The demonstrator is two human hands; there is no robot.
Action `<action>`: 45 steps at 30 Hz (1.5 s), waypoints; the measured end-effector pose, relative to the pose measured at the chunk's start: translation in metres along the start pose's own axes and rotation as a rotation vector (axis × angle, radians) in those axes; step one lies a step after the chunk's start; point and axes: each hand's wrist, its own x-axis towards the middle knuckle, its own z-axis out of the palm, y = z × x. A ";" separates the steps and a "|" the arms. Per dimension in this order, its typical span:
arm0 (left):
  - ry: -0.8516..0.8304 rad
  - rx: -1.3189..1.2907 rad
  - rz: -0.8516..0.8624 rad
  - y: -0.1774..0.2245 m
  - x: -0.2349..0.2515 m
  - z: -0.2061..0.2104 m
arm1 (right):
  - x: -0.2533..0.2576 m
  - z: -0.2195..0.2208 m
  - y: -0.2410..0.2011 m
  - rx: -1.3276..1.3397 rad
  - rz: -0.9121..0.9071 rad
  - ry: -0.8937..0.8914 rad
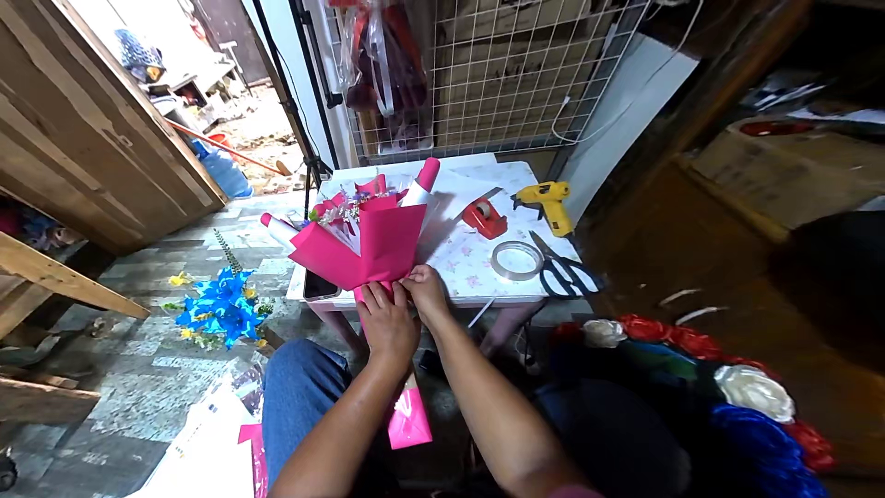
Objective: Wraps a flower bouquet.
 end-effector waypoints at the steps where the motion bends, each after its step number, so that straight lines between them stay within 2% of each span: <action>1: 0.024 -0.005 0.004 -0.001 -0.001 0.002 | 0.001 0.000 0.001 0.006 0.001 0.008; 7: -0.011 0.022 0.005 0.000 -0.003 0.003 | -0.006 0.003 -0.003 -0.168 -0.040 0.107; 13: -0.049 0.018 0.005 0.000 -0.004 0.002 | -0.013 0.002 -0.011 -0.364 -0.038 0.076; 16: -0.063 -0.028 0.000 -0.002 -0.004 -0.004 | -0.019 0.000 -0.015 -0.388 -0.056 0.002; 21: 0.172 -0.212 0.031 -0.010 -0.008 0.007 | -0.029 -0.002 -0.011 -0.384 -0.128 -0.036; 24: 0.165 -0.232 0.033 -0.016 -0.009 0.010 | -0.030 0.001 -0.009 -0.379 -0.138 -0.058; 30: 0.043 -0.236 0.043 -0.022 -0.010 0.003 | -0.033 0.004 -0.002 -0.338 -0.132 -0.065; 34: 0.008 -0.378 0.083 -0.038 -0.010 0.001 | -0.032 0.004 -0.001 -0.279 -0.100 -0.082; 37: 0.090 -0.558 0.132 -0.056 -0.009 0.011 | -0.031 0.009 -0.002 -0.210 -0.047 -0.077; 41: 0.324 -0.760 0.176 -0.066 -0.003 0.032 | -0.032 0.018 -0.003 -0.160 -0.040 -0.044; 45: 0.378 -0.824 0.121 -0.067 -0.003 0.040 | -0.032 0.024 -0.001 -0.113 -0.043 -0.003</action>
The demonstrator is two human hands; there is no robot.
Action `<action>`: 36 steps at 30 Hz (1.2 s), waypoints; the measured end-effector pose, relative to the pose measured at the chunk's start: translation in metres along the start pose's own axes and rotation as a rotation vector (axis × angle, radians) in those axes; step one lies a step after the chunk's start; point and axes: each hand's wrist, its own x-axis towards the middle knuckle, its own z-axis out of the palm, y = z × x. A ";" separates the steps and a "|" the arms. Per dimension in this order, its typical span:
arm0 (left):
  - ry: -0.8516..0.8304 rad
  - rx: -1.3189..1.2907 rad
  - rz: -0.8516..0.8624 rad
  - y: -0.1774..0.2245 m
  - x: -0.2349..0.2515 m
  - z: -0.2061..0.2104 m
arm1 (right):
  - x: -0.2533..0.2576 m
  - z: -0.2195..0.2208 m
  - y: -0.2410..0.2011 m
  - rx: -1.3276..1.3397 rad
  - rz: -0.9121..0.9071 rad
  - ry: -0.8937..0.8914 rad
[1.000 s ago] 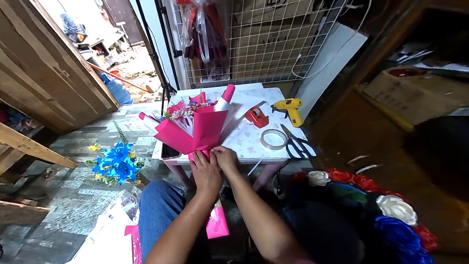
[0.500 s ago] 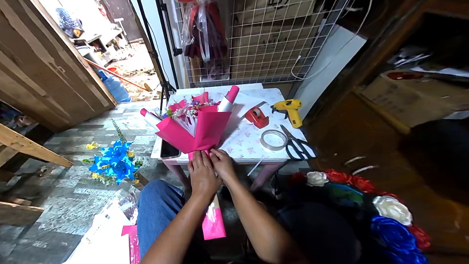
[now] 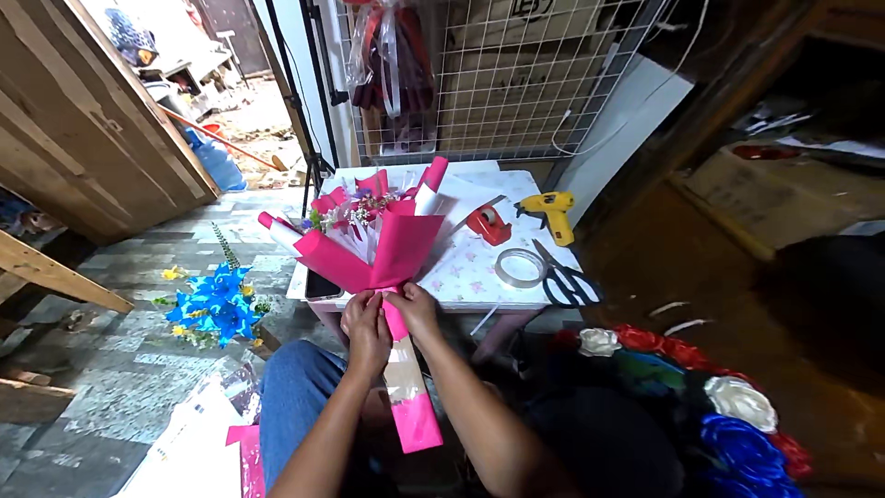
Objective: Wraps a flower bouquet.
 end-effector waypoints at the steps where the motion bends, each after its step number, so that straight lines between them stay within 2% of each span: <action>1: 0.020 -0.021 -0.025 -0.001 0.000 0.001 | 0.001 0.001 0.000 -0.007 -0.002 0.002; 7: 0.186 -0.296 -0.291 0.003 0.003 0.008 | 0.002 0.003 -0.001 -0.096 -0.006 -0.028; 14: 0.274 -0.613 -0.561 0.007 0.017 0.009 | 0.004 0.005 -0.009 -0.111 0.006 -0.010; 20: 0.371 -0.842 -0.722 0.008 0.027 0.007 | 0.005 0.004 -0.009 -0.088 0.019 -0.014; 23: 0.289 -0.951 -0.741 0.002 0.028 0.009 | 0.004 0.005 -0.010 -0.075 -0.004 -0.014; 26: 0.116 -1.075 -0.774 0.002 0.027 0.006 | 0.005 0.006 -0.007 -0.049 -0.026 -0.011; 28: 0.061 -1.125 -0.791 -0.001 0.026 0.004 | 0.005 0.007 -0.006 -0.037 -0.023 -0.011; 31: 0.053 -1.048 -0.754 -0.009 0.020 0.003 | -0.001 0.008 -0.006 -0.081 -0.022 -0.022; 36: 0.088 -0.974 -0.615 0.006 0.006 -0.008 | -0.019 0.000 -0.015 -0.123 -0.083 -0.080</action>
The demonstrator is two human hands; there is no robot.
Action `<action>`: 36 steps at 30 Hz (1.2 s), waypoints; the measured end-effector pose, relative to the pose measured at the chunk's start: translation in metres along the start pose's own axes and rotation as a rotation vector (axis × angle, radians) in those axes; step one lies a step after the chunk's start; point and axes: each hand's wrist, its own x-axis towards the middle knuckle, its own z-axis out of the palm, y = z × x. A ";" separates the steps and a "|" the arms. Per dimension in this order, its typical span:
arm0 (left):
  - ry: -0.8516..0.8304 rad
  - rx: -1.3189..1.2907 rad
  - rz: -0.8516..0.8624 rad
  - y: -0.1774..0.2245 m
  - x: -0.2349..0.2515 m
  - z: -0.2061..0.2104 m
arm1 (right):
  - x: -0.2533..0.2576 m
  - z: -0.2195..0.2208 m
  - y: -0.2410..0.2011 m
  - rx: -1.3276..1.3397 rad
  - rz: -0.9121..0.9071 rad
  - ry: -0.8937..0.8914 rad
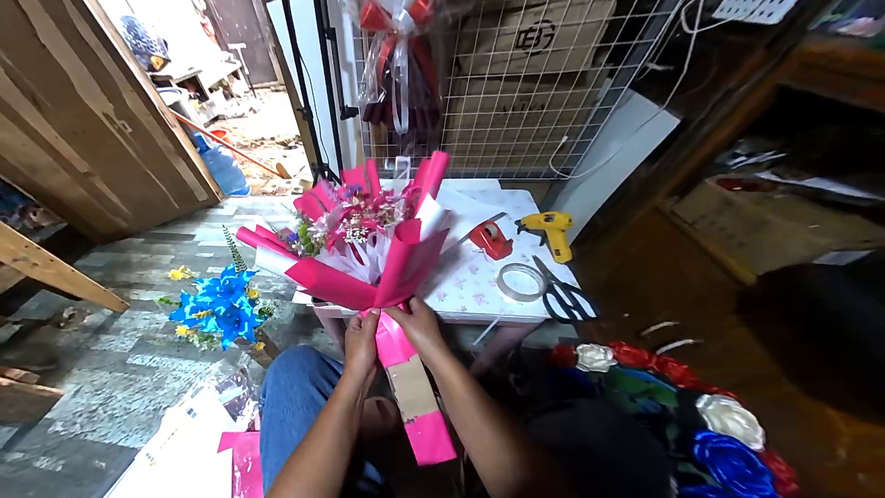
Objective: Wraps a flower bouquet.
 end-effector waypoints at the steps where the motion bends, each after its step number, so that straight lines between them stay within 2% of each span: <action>1: -0.023 0.010 0.024 0.004 -0.004 0.001 | -0.004 -0.004 -0.003 0.013 -0.021 -0.022; 6: -0.137 0.031 0.057 0.021 -0.014 0.010 | -0.012 -0.019 -0.009 0.064 -0.097 -0.047; 11: -0.097 0.087 0.026 0.019 -0.019 0.021 | -0.017 -0.023 -0.006 0.107 -0.070 0.012; 18: -0.150 0.179 0.027 0.012 -0.018 0.017 | -0.022 -0.026 -0.002 0.154 -0.064 0.036; 28: -0.170 0.289 0.111 0.011 -0.021 0.015 | -0.027 -0.027 -0.001 0.062 -0.101 0.074; 36: -0.136 0.317 0.122 0.009 -0.026 0.026 | -0.028 -0.025 0.006 0.103 -0.156 0.130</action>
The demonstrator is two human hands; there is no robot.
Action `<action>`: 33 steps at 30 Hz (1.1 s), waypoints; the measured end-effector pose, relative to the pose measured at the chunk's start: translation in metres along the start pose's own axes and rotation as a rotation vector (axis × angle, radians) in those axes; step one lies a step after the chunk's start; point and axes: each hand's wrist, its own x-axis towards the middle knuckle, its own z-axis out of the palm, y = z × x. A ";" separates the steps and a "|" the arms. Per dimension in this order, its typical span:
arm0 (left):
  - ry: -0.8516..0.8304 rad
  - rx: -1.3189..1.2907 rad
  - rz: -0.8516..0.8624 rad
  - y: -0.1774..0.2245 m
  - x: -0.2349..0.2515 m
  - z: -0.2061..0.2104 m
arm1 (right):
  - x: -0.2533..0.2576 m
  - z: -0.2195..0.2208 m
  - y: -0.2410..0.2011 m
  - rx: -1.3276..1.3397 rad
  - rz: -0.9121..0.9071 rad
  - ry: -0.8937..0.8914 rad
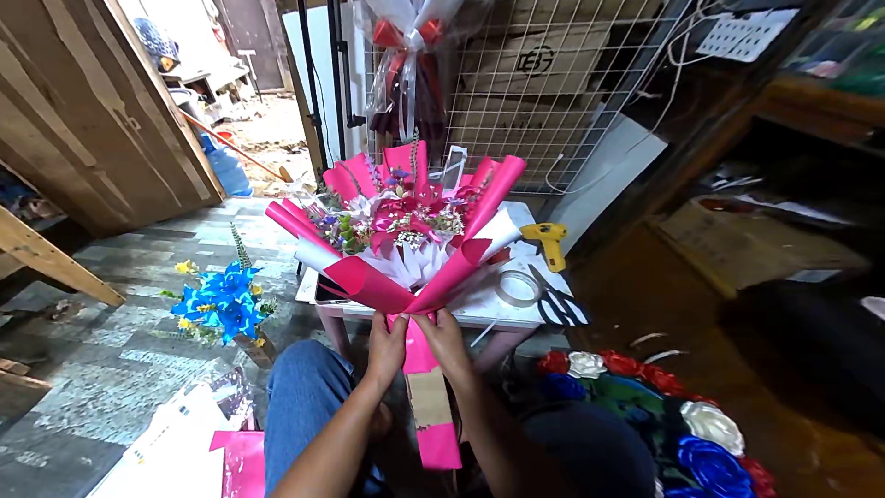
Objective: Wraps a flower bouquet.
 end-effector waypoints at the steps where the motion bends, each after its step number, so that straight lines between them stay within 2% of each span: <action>1: -0.001 0.006 0.000 0.000 -0.001 0.001 | 0.000 0.000 0.000 -0.008 -0.004 0.007; 8: -0.030 0.022 0.029 0.000 -0.002 0.005 | -0.001 -0.002 0.001 -0.039 -0.013 0.026; 16: -0.089 0.047 0.085 -0.005 -0.002 0.003 | 0.001 -0.009 -0.001 -0.082 -0.038 -0.031; 23: -0.211 0.051 0.133 -0.003 0.000 -0.010 | 0.000 -0.014 -0.013 -0.067 0.000 -0.074; 27: -0.246 0.081 0.124 -0.002 0.004 -0.016 | 0.004 -0.017 -0.020 -0.147 0.043 -0.179; 33: -0.277 0.139 0.226 0.004 0.007 -0.024 | 0.005 -0.020 -0.031 -0.135 0.054 -0.239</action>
